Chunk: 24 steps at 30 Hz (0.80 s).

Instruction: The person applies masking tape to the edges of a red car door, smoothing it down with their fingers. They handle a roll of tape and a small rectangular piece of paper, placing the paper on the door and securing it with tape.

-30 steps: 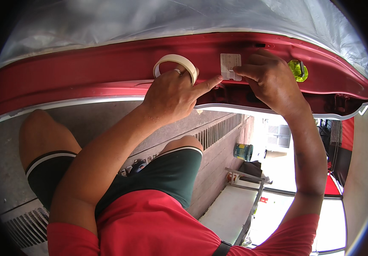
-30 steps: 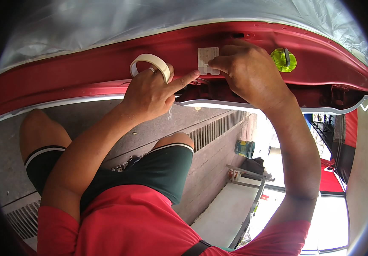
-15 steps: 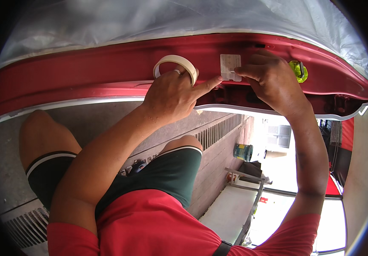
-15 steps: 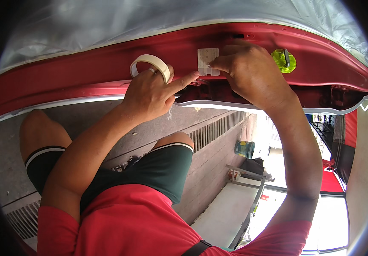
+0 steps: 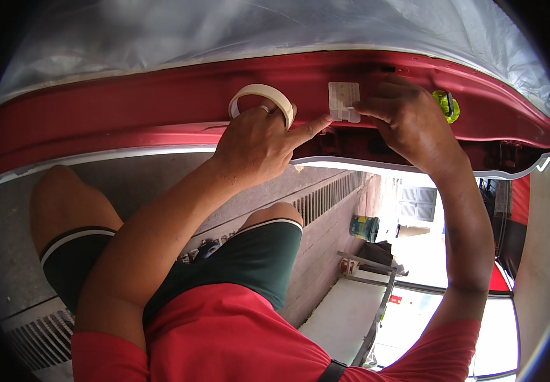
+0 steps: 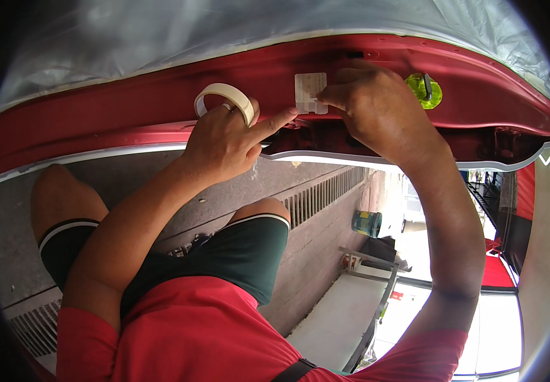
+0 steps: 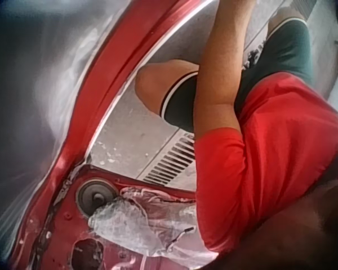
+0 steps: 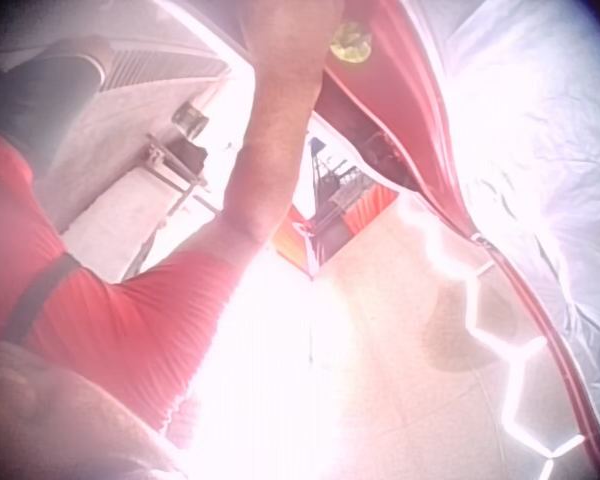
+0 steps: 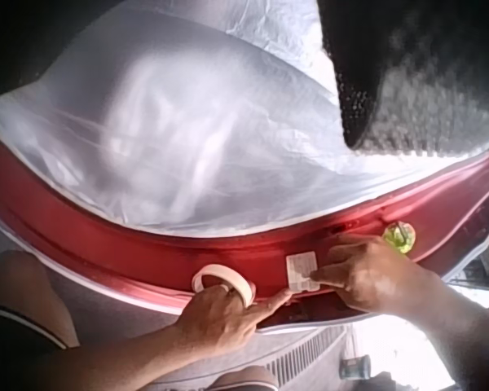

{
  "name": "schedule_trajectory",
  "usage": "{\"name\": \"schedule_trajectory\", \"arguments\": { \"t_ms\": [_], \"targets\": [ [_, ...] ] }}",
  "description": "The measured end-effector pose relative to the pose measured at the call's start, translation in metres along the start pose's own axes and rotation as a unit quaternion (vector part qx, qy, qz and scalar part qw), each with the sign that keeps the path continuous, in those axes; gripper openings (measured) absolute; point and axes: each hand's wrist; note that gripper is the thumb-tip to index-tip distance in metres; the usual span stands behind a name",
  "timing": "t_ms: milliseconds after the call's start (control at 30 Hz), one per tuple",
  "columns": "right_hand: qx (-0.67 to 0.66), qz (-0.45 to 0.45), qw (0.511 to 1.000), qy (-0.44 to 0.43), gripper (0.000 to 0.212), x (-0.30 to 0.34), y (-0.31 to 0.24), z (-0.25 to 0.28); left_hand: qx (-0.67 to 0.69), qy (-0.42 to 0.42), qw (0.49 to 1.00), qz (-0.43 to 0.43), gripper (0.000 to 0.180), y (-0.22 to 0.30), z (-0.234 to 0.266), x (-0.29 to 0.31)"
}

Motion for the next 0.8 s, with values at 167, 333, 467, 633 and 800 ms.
{"name": "schedule_trajectory", "arguments": {
  "t_ms": [167, 333, 467, 633, 800],
  "targets": [
    [-0.005, 0.004, 1.000, -0.007, 0.026, 0.0016, 0.0028, 0.0027, -0.007, -0.006, 1.000, -0.002, 0.105, -0.0003, 0.0002, 0.0001],
    [0.000, -0.001, 1.000, -0.017, 0.027, 0.0023, 0.0007, 0.0055, -0.005, -0.003, 1.000, -0.004, 0.106, 0.0002, 0.0008, -0.0005],
    [0.008, 0.002, 1.000, -0.018, 0.028, 0.0037, 0.0042, 0.0038, -0.017, -0.008, 1.000, -0.001, 0.078, 0.0025, 0.0044, -0.0016],
    [-0.003, -0.002, 1.000, -0.027, 0.030, 0.0028, 0.0043, 0.0075, -0.021, -0.002, 1.000, -0.003, 0.077, 0.0017, 0.0049, -0.0012],
    [-0.009, -0.006, 1.000, -0.019, 0.030, 0.0038, 0.0039, 0.0078, 0.004, 0.000, 1.000, -0.002, 0.103, 0.0008, 0.0010, -0.0007]
  ]
}}
Point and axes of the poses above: each hand's wrist, its own x-axis away from the middle knuckle, its own z-axis out of the back of the hand, y = z × x, and after that the axes turned 10 degrees about z, right-handed
